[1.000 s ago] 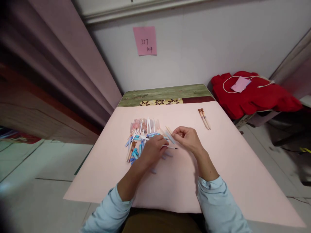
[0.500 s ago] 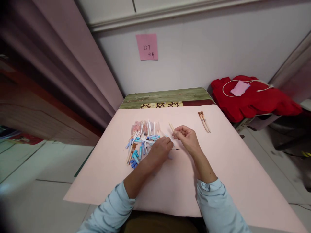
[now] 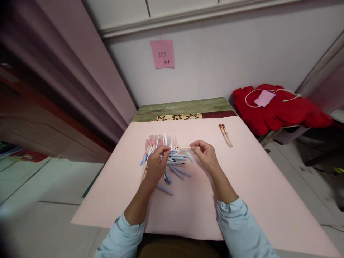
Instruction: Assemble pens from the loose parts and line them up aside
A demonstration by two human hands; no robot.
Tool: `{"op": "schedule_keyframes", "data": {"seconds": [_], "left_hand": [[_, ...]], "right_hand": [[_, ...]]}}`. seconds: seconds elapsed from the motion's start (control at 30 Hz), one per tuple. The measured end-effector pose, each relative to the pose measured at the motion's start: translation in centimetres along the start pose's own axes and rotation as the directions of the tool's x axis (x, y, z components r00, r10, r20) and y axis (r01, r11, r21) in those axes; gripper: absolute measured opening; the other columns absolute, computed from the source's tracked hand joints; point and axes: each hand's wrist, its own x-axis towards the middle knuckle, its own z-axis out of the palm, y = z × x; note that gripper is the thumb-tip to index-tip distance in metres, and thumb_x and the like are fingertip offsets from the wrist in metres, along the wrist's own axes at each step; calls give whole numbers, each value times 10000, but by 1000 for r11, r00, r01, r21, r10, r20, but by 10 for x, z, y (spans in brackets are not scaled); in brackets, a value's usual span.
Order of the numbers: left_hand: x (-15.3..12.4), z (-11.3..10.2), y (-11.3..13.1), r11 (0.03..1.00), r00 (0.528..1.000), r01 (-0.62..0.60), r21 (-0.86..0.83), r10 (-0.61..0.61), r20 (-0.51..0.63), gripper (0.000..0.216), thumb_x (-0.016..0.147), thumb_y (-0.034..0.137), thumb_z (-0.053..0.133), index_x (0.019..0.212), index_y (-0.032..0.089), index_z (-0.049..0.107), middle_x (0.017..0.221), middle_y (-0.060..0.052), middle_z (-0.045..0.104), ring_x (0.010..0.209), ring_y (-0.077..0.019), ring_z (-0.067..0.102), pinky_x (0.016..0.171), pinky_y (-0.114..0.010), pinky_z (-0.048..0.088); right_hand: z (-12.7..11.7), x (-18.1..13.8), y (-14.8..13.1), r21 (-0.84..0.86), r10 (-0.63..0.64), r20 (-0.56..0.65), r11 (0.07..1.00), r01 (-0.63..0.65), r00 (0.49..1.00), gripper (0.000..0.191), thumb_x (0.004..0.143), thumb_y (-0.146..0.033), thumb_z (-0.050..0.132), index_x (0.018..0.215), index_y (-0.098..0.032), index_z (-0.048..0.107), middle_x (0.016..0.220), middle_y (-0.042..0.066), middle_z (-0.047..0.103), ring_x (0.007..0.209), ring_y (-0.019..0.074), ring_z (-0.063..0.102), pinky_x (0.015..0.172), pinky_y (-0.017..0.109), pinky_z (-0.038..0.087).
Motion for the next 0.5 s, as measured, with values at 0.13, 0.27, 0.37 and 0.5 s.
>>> {"op": "schedule_keyframes", "data": {"seconds": [0.13, 0.27, 0.37, 0.5], "left_hand": [[0, 0, -3, 999, 1000, -26, 19, 26, 2, 123, 894, 241, 512, 882, 204, 628, 860, -41, 672, 824, -175, 616, 775, -295, 456], [0, 0, -4, 999, 999, -35, 39, 35, 17, 124, 900, 243, 512, 883, 206, 629, 846, -36, 669, 818, -176, 614, 765, -297, 455], [-1, -1, -2, 997, 998, -55, 60, 54, 28, 125, 903, 240, 515, 879, 209, 634, 831, -26, 669, 814, -173, 611, 761, -297, 449], [0, -2, 3, 993, 994, -103, 63, 100, 44, 116, 898, 226, 533, 876, 209, 646, 838, -21, 676, 820, -171, 604, 766, -301, 443]], "right_hand": [[-3, 2, 4, 1, -7, -48, 1000, 7, 999, 195, 761, -346, 646, 860, -188, 705, 712, -3, 618, 651, 131, 506, 647, 265, 423], [-2, 2, 3, 0, 1, -23, 1000, -1, 1000, 185, 761, -342, 643, 852, -192, 705, 712, -4, 616, 654, 132, 504, 639, 260, 418], [-1, 1, 2, -2, 13, 2, 1000, -13, 1000, 178, 758, -337, 647, 840, -187, 701, 720, -2, 619, 663, 132, 507, 636, 256, 416], [2, -1, -2, 14, 42, 83, 999, -43, 996, 185, 760, -340, 654, 830, -174, 695, 727, 4, 628, 665, 130, 517, 628, 253, 412]]}}
